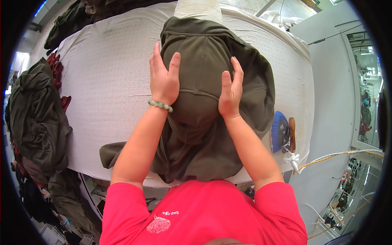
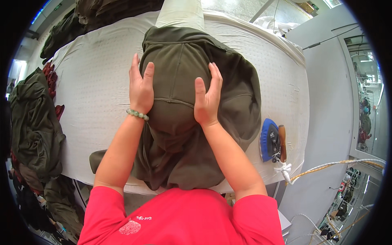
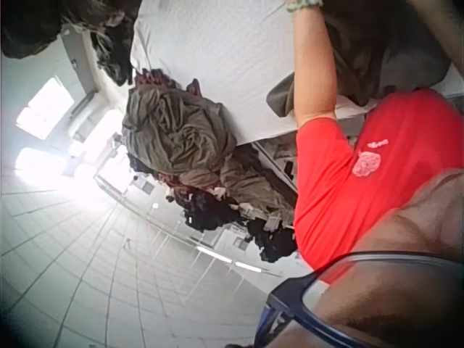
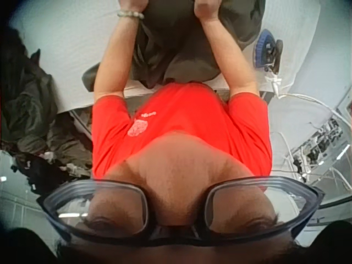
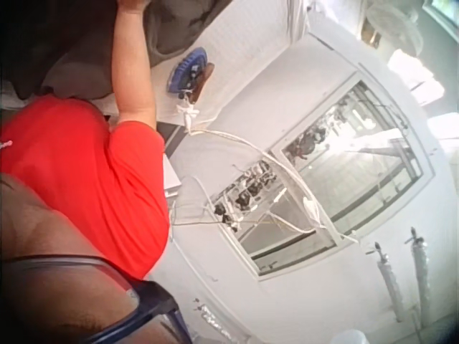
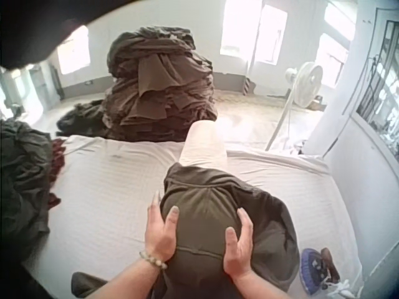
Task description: Ironing olive green garments on a professional ironing table in a factory setting.
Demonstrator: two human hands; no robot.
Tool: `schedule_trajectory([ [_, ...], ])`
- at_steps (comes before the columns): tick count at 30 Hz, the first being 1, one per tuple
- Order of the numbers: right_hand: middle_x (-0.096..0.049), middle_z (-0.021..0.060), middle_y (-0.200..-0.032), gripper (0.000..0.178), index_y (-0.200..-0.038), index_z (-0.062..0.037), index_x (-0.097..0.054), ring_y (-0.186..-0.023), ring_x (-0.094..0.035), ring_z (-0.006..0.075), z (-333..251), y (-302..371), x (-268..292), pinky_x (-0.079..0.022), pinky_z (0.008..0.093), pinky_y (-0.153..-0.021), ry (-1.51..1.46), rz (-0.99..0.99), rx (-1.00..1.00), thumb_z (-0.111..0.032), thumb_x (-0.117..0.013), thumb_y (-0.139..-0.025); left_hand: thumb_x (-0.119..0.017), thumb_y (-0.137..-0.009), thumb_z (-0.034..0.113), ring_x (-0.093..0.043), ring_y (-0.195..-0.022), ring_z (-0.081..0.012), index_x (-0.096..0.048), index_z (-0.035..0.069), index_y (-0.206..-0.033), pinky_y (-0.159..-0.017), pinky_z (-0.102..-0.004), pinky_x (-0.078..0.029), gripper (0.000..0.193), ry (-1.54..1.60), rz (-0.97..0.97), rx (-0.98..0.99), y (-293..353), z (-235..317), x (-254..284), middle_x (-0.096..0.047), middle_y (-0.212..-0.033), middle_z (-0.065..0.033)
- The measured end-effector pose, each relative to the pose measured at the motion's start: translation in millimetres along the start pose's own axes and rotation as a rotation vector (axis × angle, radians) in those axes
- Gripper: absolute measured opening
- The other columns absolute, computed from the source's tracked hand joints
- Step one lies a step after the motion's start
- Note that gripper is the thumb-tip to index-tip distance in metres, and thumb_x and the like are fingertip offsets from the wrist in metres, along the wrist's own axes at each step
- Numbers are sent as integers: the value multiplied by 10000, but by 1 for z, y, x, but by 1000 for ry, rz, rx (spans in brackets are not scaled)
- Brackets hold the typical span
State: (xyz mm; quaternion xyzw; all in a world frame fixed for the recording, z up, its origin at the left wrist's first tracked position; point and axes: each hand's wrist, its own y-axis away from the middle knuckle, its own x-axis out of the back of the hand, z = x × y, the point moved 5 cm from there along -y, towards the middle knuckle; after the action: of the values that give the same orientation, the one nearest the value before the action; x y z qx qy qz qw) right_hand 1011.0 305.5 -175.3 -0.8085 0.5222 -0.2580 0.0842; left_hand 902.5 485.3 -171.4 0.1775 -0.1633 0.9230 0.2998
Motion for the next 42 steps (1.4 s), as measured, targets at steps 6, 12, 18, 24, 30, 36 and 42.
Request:
schedule_trajectory([
  [6,-423,204,-1536,626,-1502,44,-380,-1435,-391,347,-4,-33,6,-269,424,-1203,138,-81,270,-290,-549,-1001,-516,-1027,504,-336,-1454,-402,-287,-27,-1551,-1202,-447,-273,781,30,78,-6,0,-11,8,-366,-1550,-270],
  [12,-615,256,-1295,514,-1307,-37,-608,-1239,-567,407,77,-130,38,-449,457,-1055,826,-392,-1,-198,-671,-823,-510,-1040,461,-372,-1424,-400,-341,-36,-1523,-1186,-466,-291,713,1,72,-13,5,4,5,-392,-1528,-273],
  [18,-718,214,-911,286,-1059,-59,-727,-921,-705,387,-118,-59,118,-556,436,-764,476,-272,120,-182,-723,-801,-570,-1030,273,-603,-1138,-271,-537,-5,-1351,-999,-355,-464,426,407,-15,223,94,22,40,-656,-1203,-145],
  [24,-684,121,-823,418,-1174,-62,-669,-739,-679,316,-223,168,139,-549,389,-671,-139,-1365,475,-164,-801,-791,-573,-1021,195,-613,-953,-202,-620,50,-1123,-863,-323,-487,183,404,-165,168,171,86,29,-660,-1028,-57],
  [30,-729,60,-1016,304,-1295,-15,-623,-945,-670,121,-128,91,146,-524,268,-867,-170,-568,-10,-133,-628,-1014,-582,-1020,193,-569,-1093,-211,-576,46,-1223,-970,-341,-447,251,-48,-134,-37,230,149,115,-622,-1172,-75],
  [36,-585,200,-1383,650,-1487,50,-403,-1278,-563,235,13,30,73,-441,330,-1057,-207,-221,-307,-374,-596,-1034,-606,-1017,204,-510,-1296,-226,-508,32,-1396,-1136,-365,-387,427,-160,-124,-58,261,174,173,-573,-1369,-104],
  [42,-547,235,-1411,804,-1493,74,-375,-1328,-520,323,7,37,-2,-400,384,-1112,-91,-163,-316,-479,-642,-975,-613,-1014,200,-501,-1331,-226,-496,30,-1428,-1161,-368,-380,463,6,-92,28,281,96,213,-561,-1408,-109],
])
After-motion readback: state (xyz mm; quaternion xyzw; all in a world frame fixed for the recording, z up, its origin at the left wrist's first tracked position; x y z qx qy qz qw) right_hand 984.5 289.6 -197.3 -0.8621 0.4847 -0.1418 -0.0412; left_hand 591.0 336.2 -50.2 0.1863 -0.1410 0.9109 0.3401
